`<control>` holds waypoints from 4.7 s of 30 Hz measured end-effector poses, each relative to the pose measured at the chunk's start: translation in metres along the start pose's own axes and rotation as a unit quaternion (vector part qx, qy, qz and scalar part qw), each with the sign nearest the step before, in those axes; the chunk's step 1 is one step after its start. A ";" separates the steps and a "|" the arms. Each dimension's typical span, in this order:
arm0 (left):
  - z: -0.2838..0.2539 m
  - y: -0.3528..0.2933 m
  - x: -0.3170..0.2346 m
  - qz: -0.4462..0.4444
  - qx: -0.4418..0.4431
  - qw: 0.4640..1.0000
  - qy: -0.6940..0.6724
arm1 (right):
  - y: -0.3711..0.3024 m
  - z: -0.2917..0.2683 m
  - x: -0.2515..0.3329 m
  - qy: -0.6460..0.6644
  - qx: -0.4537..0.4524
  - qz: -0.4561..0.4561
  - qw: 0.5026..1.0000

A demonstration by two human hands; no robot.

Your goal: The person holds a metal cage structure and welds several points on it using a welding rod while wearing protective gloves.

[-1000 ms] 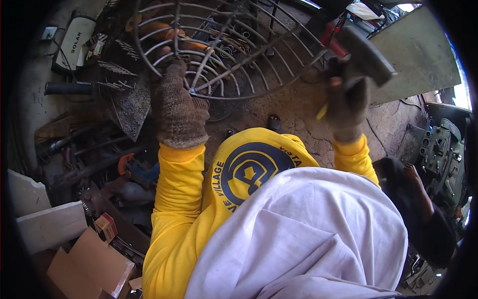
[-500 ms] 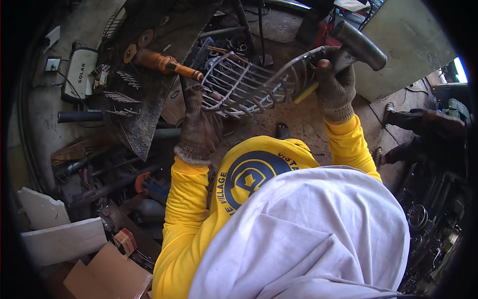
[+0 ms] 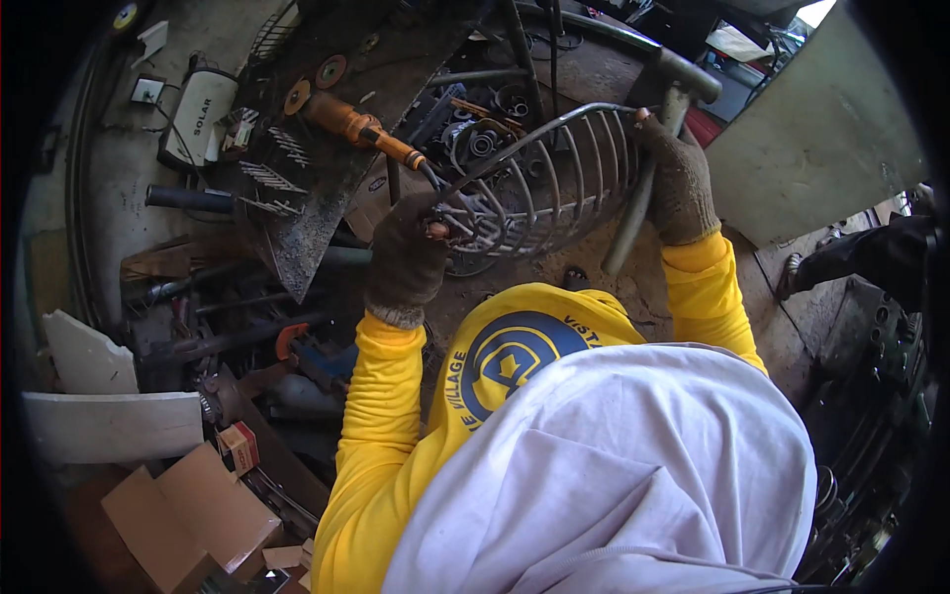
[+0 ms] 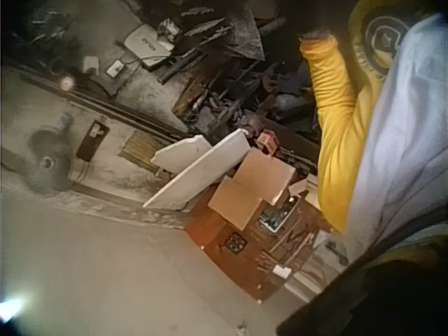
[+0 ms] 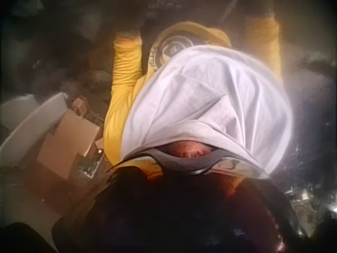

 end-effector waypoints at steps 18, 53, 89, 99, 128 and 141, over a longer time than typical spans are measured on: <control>0.023 -0.036 0.005 -0.126 -0.100 0.987 0.019 | 0.028 -0.027 -0.074 -0.174 0.073 0.115 0.975; -0.086 -0.096 0.063 0.019 -0.130 0.975 0.177 | -0.025 0.058 -0.162 -0.299 0.068 0.073 0.949; -0.078 -0.143 0.161 0.099 -0.099 0.954 0.266 | -0.030 0.066 -0.136 -0.269 0.062 0.032 0.961; -0.085 -0.098 0.115 0.178 -0.199 0.849 0.456 | -0.005 0.082 -0.131 -0.238 0.066 0.151 0.957; -0.056 -0.014 0.031 -0.252 0.160 0.787 -0.540 | 0.002 0.044 -0.148 -0.004 0.103 0.249 0.963; -0.084 -0.087 0.075 0.087 -0.107 0.959 0.247 | 0.012 0.052 -0.133 -0.022 0.110 0.249 0.962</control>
Point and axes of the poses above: each hand's wrist, its own y-axis towards the middle knuckle, its own z-axis out of the palm, x = y × z, the point moved 3 cm from there along y, towards the middle knuckle, and after that the axes turned 6 degrees about -x, right-handed, at the moved point
